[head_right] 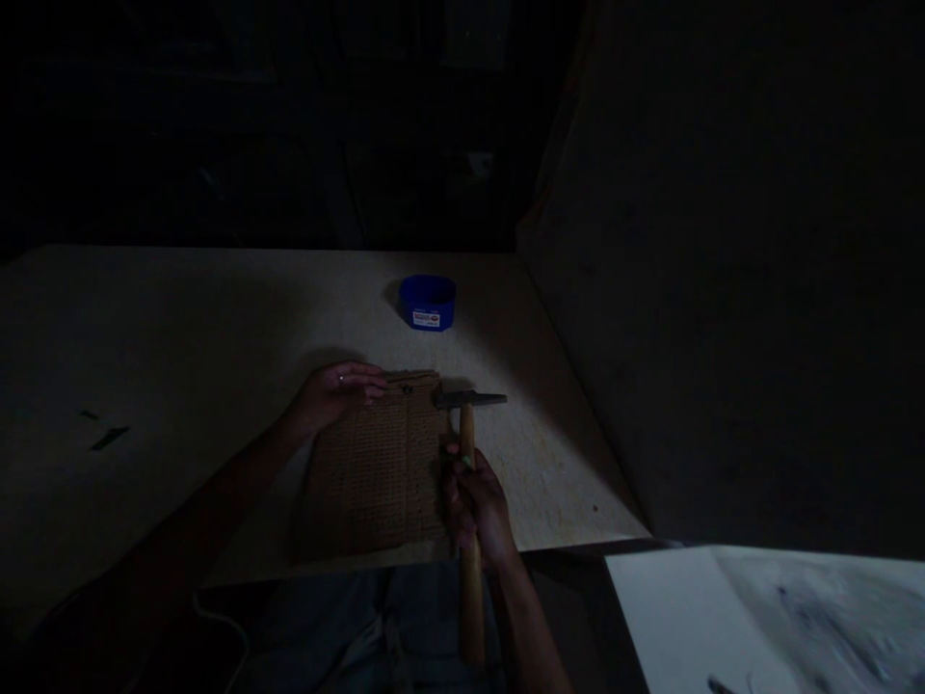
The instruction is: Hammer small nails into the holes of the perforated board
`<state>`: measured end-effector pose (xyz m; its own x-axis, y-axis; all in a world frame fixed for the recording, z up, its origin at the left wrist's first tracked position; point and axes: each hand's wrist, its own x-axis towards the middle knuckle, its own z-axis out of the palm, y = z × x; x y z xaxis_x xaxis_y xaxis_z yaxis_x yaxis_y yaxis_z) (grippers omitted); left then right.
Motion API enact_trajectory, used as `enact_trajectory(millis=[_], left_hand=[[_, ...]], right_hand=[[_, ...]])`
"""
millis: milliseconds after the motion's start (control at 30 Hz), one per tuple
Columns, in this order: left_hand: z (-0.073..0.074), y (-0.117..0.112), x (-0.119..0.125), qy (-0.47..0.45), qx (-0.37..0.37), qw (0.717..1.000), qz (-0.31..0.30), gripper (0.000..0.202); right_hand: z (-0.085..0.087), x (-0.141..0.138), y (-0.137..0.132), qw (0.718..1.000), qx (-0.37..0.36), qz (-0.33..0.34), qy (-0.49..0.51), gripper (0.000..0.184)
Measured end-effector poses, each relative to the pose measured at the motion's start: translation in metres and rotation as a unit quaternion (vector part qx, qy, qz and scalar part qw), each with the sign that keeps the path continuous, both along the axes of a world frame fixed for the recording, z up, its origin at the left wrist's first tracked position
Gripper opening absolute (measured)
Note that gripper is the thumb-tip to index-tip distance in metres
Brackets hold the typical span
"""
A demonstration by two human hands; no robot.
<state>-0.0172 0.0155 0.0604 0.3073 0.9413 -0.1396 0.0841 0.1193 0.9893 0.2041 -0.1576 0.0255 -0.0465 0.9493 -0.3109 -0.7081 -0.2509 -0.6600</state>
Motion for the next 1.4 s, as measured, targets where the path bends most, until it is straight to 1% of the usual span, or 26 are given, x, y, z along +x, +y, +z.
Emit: enact_trajectory(millis=[133, 200, 233, 300, 400, 467, 567, 700, 800, 900, 1000, 1100, 1233, 1333, 1400], left_hand=[[-0.001, 0.0, 0.004, 0.04, 0.025, 0.998, 0.033, 0.046], [-0.002, -0.002, 0.006, 0.029, 0.024, 0.998, 0.051, 0.046], [-0.002, -0.003, 0.007, 0.006, 0.01, 0.998, 0.063, 0.046], [-0.002, -0.004, 0.008, -0.059, -0.047, 0.993, 0.088, 0.04], [-0.002, -0.002, 0.008, -0.144, -0.155, 0.969, 0.125, 0.021], [-0.001, 0.0, 0.008, -0.177, -0.205, 0.952, 0.146, 0.014], [0.0, 0.005, 0.005, -0.203, -0.245, 0.933, 0.169, 0.016], [0.0, 0.009, 0.001, -0.237, -0.265, 0.918, 0.178, 0.014], [-0.001, 0.008, -0.001, -0.251, -0.256, 0.915, 0.184, 0.011], [-0.004, 0.005, -0.001, -0.24, -0.229, 0.932, 0.145, 0.012], [-0.005, 0.003, -0.002, -0.197, -0.192, 0.956, 0.104, 0.024], [-0.004, 0.002, -0.003, -0.134, -0.136, 0.976, 0.107, 0.033], [0.0, 0.001, -0.005, -0.068, -0.071, 0.989, 0.112, 0.045], [0.0, -0.001, -0.006, -0.057, -0.063, 0.991, 0.102, 0.048], [0.0, -0.002, -0.005, -0.082, -0.086, 0.988, 0.1, 0.046]], right_hand=[[0.0, 0.001, 0.001, 1.0, 0.0, 0.0, 0.004, 0.038], [0.0, 0.001, 0.001, 1.0, -0.003, -0.002, 0.005, 0.039], [0.0, 0.0, 0.001, 1.0, -0.004, -0.004, 0.005, 0.04], [0.0, 0.0, 0.0, 1.0, -0.007, -0.004, 0.003, 0.041], [-0.001, -0.001, 0.0, 1.0, -0.012, -0.007, -0.006, 0.043], [-0.003, -0.001, 0.0, 1.0, -0.014, -0.012, -0.015, 0.045], [-0.005, -0.001, 0.0, 1.0, -0.015, -0.013, -0.019, 0.046], [-0.006, -0.001, 0.0, 0.999, -0.014, -0.012, -0.028, 0.048], [-0.004, 0.0, 0.0, 1.0, -0.011, -0.008, -0.028, 0.049], [-0.002, -0.001, 0.0, 0.999, -0.017, -0.005, -0.03, 0.049], [-0.001, -0.001, 0.0, 0.999, -0.019, -0.008, -0.027, 0.049], [-0.001, -0.002, 0.0, 1.0, -0.017, -0.007, -0.022, 0.048], [-0.002, -0.001, 0.0, 0.999, -0.019, -0.009, -0.025, 0.049], [0.001, -0.001, 0.0, 0.999, -0.018, -0.006, -0.027, 0.049], [0.002, -0.001, 0.001, 1.0, -0.014, -0.005, -0.024, 0.048]])
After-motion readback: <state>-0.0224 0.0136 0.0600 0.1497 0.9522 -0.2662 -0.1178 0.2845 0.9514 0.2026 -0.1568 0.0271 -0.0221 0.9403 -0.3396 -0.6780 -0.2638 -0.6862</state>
